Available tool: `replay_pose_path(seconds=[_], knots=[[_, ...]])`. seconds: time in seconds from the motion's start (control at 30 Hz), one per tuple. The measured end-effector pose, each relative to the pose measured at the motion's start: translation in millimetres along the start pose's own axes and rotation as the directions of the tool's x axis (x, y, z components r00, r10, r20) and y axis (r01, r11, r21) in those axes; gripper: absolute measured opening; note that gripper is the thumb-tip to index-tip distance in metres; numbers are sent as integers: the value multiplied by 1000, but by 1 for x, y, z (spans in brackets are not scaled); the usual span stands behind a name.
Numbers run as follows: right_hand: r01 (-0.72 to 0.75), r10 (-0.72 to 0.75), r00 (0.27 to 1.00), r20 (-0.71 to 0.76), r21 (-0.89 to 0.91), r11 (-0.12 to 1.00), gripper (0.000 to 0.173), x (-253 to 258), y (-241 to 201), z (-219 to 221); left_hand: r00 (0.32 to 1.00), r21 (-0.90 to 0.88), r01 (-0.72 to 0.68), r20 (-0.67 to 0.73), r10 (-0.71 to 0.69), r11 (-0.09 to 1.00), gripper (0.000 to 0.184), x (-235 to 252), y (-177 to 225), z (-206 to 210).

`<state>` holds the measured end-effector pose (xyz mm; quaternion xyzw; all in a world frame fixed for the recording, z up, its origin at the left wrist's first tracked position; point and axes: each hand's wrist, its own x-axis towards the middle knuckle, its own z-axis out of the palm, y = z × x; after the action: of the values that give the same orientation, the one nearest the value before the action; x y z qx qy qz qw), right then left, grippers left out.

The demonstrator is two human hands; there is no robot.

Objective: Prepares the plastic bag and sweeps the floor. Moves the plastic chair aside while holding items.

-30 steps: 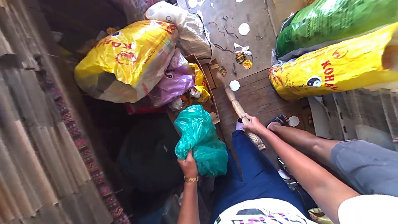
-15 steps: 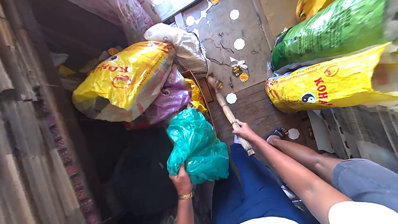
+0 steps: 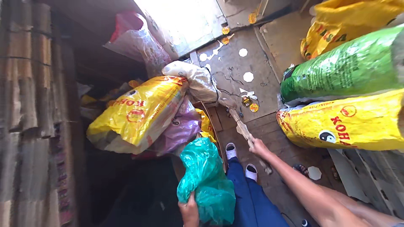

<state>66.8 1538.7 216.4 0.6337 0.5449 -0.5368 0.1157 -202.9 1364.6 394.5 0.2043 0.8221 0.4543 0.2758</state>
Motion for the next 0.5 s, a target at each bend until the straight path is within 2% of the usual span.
replay_pose_path(seconds=[0.07, 0.13, 0.2, 0.3, 0.37, 0.4, 0.5], knots=[[-2, 1, 1000, 9, 136, 991, 93, -28, -6, 7, 999, -3, -4, 33, 4, 1000, 27, 14, 5, 12], [-36, 15, 997, 79, 269, 962, 89, -39, -7, 19, 998, -22, -15, 63, 17, 1000, 27, 29, 15, 26], [-95, 33, 986, 165, 384, 918, 83, -28, -5, 27, 997, -56, -30, 76, 34, 998, 24, 45, 26, 37], [-199, 101, 971, 218, 492, 848, 62, 11, -7, 16, 995, -91, -44, 81, 51, 995, 20, 67, 39, 48], [-199, 141, 977, 160, 444, 874, 53, 39, -9, -7, 994, -95, -55, 89, 63, 994, 20, 80, 40, 53], [-176, 148, 984, 100, 382, 907, 54, 49, -12, -19, 993, -94, -62, 90, 71, 994, 20, 87, 40, 56], [-130, 131, 991, 2, 129, 983, 79, 45, -36, -48, 996, -53, -40, 83, 45, 998, 24, 103, 43, 60]])
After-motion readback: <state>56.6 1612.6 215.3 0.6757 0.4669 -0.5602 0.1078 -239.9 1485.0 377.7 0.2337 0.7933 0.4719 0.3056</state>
